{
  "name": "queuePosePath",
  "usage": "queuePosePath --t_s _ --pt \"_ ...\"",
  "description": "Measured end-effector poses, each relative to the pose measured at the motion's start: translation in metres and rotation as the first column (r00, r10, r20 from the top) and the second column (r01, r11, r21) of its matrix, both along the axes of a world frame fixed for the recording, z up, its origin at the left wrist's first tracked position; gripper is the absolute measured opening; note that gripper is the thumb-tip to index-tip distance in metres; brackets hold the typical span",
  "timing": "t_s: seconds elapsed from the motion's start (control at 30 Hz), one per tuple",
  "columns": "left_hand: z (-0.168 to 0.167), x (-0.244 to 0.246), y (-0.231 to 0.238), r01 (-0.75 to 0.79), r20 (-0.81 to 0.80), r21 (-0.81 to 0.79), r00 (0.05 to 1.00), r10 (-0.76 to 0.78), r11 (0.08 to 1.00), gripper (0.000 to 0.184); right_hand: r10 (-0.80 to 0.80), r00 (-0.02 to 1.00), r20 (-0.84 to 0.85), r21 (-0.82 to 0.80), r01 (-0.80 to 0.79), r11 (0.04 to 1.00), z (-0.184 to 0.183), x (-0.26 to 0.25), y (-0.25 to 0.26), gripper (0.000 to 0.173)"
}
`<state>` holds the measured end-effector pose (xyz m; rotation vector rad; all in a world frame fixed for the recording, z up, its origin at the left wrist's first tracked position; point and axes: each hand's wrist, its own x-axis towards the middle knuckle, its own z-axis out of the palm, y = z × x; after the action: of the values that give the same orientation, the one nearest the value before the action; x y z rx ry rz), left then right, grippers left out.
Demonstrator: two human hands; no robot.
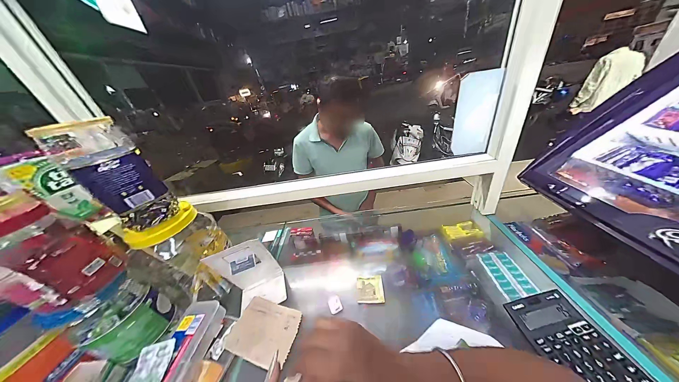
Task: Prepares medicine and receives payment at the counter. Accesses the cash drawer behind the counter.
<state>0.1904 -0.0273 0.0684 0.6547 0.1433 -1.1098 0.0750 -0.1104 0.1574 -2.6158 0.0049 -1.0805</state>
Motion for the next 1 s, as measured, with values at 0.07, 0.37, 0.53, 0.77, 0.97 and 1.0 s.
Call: queuePosePath --t_s 0.07,0.37,0.53,0.77,0.97,1.0 --pt "0.004 -0.003 0.001 -0.007 0.021 0.020 1.000 0.007 1.000 0.046 0.023 0.999 -0.034 -0.111 -0.027 0.993 -0.008 -0.004 0.013 0.014" --pt "0.029 -0.012 -0.002 -0.039 -0.121 0.083 0.991 0.049 0.996 0.050 -0.025 0.999 0.033 -0.370 0.036 0.929 -0.029 -0.016 0.012 0.020" --pt "0.029 0.001 -0.004 -0.021 -0.237 -0.011 0.971 0.018 1.000 0.059 -0.005 1.000 -0.022 -0.256 0.000 0.967 -0.019 -0.041 0.019 0.018" --pt "0.039 0.002 -0.005 -0.053 -0.256 0.073 0.964 0.071 0.996 0.055 0.015 1.000 -0.014 -0.353 -0.018 0.936 -0.032 -0.036 0.022 0.019" --pt "0.040 0.004 -0.003 -0.105 -0.231 0.114 0.964 0.129 0.988 0.051 -0.105 0.989 -0.102 -0.454 0.048 0.890 -0.031 -0.025 0.025 0.023" --pt "0.040 0.005 -0.003 -0.110 -0.236 0.112 0.963 0.134 0.988 0.051 -0.093 0.990 -0.109 -0.446 0.035 0.894 -0.031 -0.023 0.027 0.023"
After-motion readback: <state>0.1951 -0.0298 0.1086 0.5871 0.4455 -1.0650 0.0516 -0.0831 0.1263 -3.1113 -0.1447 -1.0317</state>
